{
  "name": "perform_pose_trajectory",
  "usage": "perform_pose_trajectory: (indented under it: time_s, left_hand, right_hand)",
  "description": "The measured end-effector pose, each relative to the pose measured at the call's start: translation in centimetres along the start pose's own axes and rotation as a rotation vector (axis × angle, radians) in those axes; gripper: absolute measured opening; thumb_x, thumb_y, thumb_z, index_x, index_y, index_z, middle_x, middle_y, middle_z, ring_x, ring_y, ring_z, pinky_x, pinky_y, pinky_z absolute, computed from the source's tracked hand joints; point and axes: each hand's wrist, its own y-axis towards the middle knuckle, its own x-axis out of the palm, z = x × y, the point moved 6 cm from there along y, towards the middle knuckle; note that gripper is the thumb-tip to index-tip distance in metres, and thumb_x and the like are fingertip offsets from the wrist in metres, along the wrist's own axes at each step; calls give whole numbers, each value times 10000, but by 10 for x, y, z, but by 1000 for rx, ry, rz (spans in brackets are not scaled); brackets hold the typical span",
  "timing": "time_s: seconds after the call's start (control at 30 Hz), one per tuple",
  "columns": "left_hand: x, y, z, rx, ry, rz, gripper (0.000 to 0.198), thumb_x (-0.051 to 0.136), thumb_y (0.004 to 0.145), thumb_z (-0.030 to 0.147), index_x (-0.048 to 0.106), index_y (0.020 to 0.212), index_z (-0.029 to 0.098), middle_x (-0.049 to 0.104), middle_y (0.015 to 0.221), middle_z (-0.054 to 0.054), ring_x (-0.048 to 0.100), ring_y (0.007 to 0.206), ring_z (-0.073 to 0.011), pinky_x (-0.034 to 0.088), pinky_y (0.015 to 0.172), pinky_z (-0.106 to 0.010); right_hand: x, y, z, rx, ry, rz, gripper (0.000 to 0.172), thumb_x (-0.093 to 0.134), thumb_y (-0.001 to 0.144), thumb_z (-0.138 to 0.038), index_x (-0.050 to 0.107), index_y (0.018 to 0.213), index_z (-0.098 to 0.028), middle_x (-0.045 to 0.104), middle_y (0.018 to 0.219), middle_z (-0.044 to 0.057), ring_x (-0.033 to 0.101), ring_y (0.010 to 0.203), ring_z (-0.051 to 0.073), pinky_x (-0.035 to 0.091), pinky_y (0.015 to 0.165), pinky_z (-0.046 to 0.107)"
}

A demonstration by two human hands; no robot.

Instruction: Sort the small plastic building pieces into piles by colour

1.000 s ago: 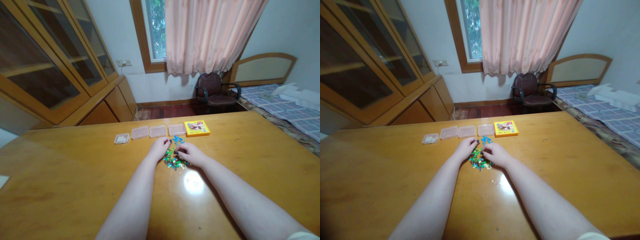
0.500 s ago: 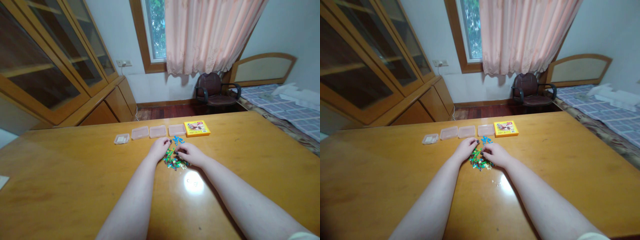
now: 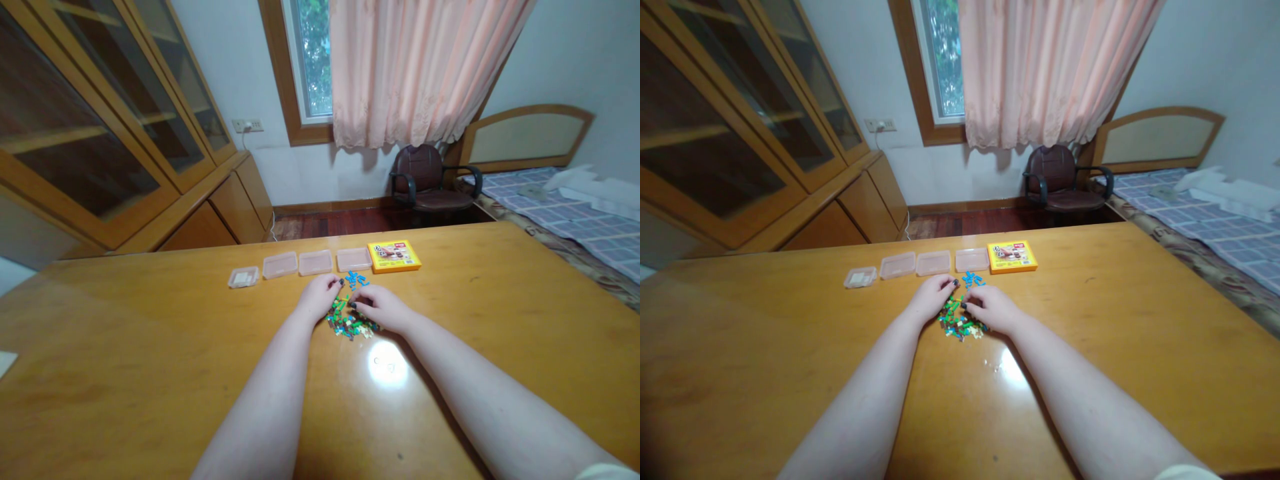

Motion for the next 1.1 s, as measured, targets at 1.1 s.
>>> perform_pose_trajectory:
  time_s: [1.1]
  left_hand:
    - [0,0,1,-18,2,-20,272,438,841,354,635,788,175,659,787,-36,558,717,-157,377,620,-240]
  right_hand:
    - [-17,-3,10,121,37,251,252,408,875,-258,616,769,-165,627,749,32,556,710,175,391,648,268]
